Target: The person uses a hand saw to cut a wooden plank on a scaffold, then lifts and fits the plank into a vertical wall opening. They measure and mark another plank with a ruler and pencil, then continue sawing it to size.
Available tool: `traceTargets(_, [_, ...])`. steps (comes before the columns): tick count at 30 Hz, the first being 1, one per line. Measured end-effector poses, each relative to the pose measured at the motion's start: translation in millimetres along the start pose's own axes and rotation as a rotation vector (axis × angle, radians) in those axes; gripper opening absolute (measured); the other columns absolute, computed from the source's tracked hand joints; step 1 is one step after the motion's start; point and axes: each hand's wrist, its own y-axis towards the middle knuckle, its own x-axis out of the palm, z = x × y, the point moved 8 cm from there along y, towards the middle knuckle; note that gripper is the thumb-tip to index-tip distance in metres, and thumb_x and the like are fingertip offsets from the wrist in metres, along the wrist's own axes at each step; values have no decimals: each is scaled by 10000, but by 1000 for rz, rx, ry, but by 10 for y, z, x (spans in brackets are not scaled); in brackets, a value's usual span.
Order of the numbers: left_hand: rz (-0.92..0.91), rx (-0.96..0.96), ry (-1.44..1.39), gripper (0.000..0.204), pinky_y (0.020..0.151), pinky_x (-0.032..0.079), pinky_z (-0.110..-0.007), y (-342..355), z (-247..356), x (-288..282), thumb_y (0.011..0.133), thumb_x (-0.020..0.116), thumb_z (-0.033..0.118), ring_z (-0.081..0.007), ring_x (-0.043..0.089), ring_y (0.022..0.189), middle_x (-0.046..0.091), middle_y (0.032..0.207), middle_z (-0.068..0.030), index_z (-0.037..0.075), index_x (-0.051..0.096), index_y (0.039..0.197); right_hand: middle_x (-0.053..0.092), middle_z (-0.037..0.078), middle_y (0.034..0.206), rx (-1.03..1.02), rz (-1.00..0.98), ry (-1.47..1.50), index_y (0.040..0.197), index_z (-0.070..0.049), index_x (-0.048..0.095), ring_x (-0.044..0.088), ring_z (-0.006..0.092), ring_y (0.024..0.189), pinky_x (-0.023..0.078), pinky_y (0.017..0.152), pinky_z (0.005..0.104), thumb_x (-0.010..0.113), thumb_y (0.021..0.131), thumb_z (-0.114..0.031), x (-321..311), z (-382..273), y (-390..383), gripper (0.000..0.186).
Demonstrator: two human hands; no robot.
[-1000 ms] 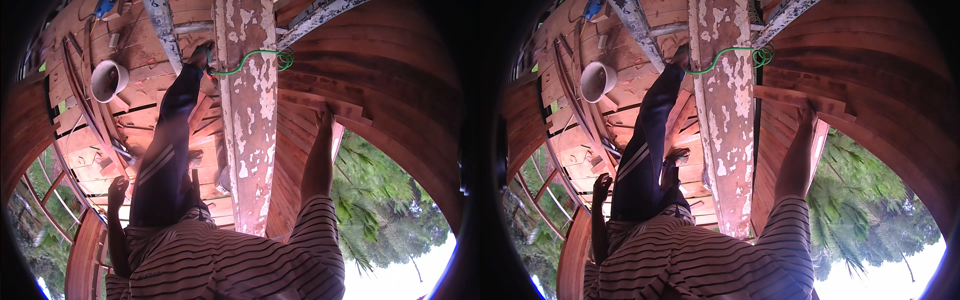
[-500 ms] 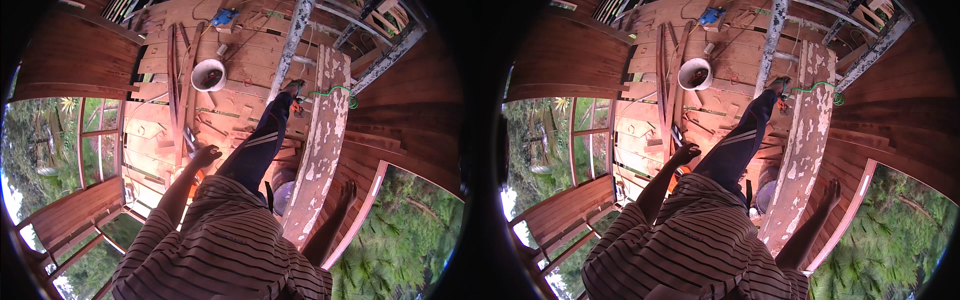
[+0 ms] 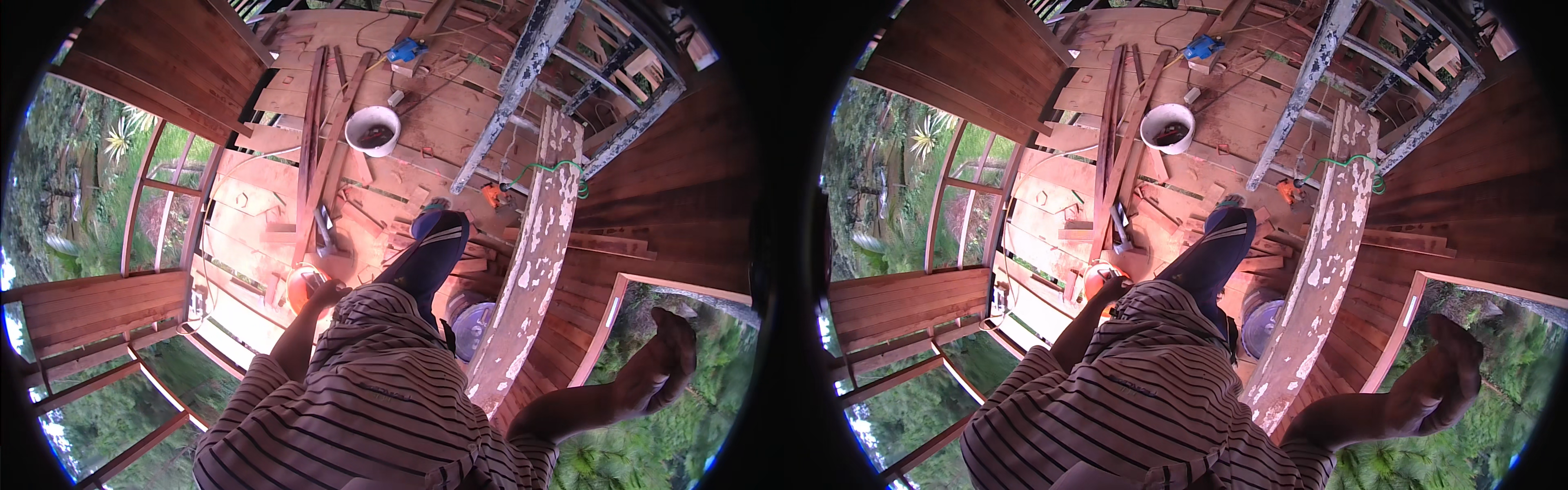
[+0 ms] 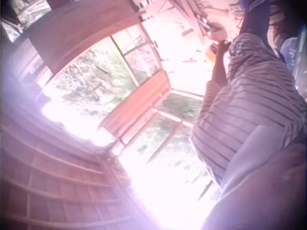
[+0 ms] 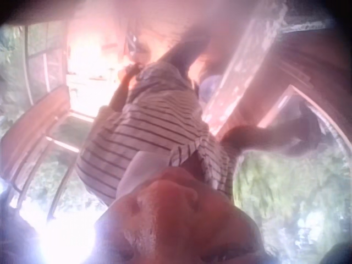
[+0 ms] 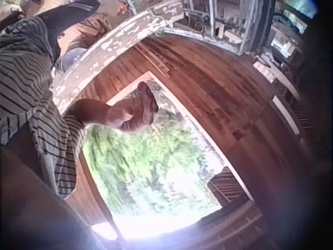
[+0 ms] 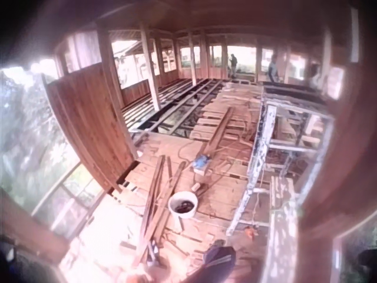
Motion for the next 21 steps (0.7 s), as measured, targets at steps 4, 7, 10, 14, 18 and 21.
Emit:
traceTargets(4, [-36,-38,-188,527,959,546,-394,151,81,-51,953,703,484,-298,734,1078,771,1116,-177,14,721,1192,692,241,1176,151,-146,-41,1327,26,619,661,325,972,513,863,420,611,1049,-392,541,30,-172,502])
traceTargets(7, [6,42,-362,501,907,557,-378,405,-130,34,949,712,466,-272,740,1043,778,1048,-161,9,732,1155,691,210,1156,418,-330,-107,1267,78,631,681,312,961,560,888,423,663,1017,-407,694,439,-379,546])
traceTargets(10, [-15,27,-473,475,873,561,-385,639,-384,168,950,712,452,-268,740,1000,777,1011,-156,9,742,1120,692,200,1158,675,-340,-104,1280,84,620,689,272,1010,556,935,387,654,1033,-342,926,921,-591,494])
traceTargets(14, [-65,-125,-640,456,852,561,-394,765,-650,265,952,709,440,-269,738,961,775,985,-155,9,751,1091,695,163,1195,900,-479,-54,1309,63,613,674,237,1106,542,981,380,668,1027,-286,1718,1495,-438,453])
traceTargets(18, [-137,-220,-1203,438,830,561,-404,915,-1172,339,953,706,429,-269,736,922,772,958,-154,8,759,1063,698,155,1207,995,-645,99,1315,46,614,673,237,1126,531,1011,386,675,1019,-279,3040,2213,-54,444])
traceTargets(21, [46,-479,-552,437,764,557,-413,1227,-1113,-248,936,691,428,-262,712,799,746,873,-168,4,768,1015,694,144,1224,1132,-707,148,1318,21,610,668,241,1155,509,1041,392,684,1005,-259,4137,2629,55,427])
